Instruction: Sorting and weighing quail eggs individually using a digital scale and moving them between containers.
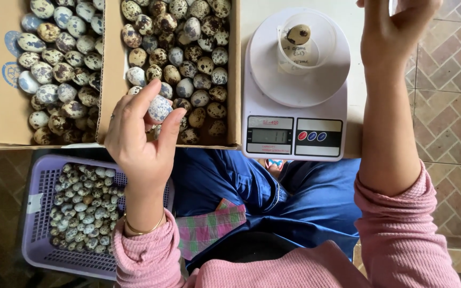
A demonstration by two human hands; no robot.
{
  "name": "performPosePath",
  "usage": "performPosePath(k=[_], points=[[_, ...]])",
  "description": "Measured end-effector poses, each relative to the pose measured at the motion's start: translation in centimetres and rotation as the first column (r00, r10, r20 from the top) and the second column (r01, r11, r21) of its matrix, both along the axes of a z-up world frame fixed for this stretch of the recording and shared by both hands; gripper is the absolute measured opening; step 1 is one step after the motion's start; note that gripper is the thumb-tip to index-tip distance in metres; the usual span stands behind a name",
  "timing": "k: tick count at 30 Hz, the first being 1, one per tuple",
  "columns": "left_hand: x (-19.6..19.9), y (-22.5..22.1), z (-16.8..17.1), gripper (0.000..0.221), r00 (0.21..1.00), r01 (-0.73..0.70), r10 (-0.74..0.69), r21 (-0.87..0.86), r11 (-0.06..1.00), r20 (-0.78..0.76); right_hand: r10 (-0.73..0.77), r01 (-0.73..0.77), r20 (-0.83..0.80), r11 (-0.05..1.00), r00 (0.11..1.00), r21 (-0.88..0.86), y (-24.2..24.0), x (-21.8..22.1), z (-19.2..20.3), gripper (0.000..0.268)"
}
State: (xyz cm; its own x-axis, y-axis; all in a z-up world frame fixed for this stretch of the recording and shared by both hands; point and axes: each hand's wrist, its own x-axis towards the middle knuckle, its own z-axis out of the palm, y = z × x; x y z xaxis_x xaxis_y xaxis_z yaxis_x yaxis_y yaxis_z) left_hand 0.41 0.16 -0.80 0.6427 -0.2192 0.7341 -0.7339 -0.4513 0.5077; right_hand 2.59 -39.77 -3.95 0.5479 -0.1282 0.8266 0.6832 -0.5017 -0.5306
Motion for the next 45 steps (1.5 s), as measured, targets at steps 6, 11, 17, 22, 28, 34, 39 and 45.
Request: performPosePath(k=[6,11,17,22,28,34,39,45], points=[[-0.2,0.0,0.4,0.039,1.000,0.003,-0.003,0.008,1.000,-0.006,-0.033,0.033,0.003,0.998,0.999,-0.056,1.0,0.0,1.5,0.021],[-0.2,-0.1,0.9,0.038,1.000,-0.010,0.011,0.030,0.999,-0.012,-0.071,0.071,0.003,0.997,0.997,-0.032,1.2,0.2,1.5,0.025],[0.1,0.1,0.6,0.038,0.999,-0.009,0.008,0.044,0.999,0.031,-0.088,0.091,0.035,0.992,0.995,-0.092,1.5,0.4,2.1,0.027],[0.1,0.1,0.7,0.036,0.998,-0.011,0.008,0.045,0.999,0.062,-0.115,0.113,-0.040,0.993,0.993,-0.044,2.3,0.0,2.6,0.025],[0.1,0.2,0.5,0.037,0.998,-0.009,0.005,0.052,0.999,0.067,-0.113,0.111,-0.037,0.993,0.993,-0.043,1.7,0.4,1.7,0.023],[0.1,0.3,0.4,0.037,0.998,-0.011,0.008,0.049,0.999,0.063,-0.094,0.091,-0.040,0.994,0.995,-0.061,2.0,0.4,1.9,0.024],[0.1,0.2,0.6,0.037,0.997,-0.011,0.008,0.052,0.999,0.071,-0.068,0.067,-0.009,0.994,0.998,-0.083,1.4,0.7,1.2,0.027],[0.1,0.2,0.4,0.037,0.998,-0.015,0.011,0.055,0.998,0.070,-0.098,0.096,-0.014,0.990,0.995,-0.100,0.8,0.8,0.6,0.025]])
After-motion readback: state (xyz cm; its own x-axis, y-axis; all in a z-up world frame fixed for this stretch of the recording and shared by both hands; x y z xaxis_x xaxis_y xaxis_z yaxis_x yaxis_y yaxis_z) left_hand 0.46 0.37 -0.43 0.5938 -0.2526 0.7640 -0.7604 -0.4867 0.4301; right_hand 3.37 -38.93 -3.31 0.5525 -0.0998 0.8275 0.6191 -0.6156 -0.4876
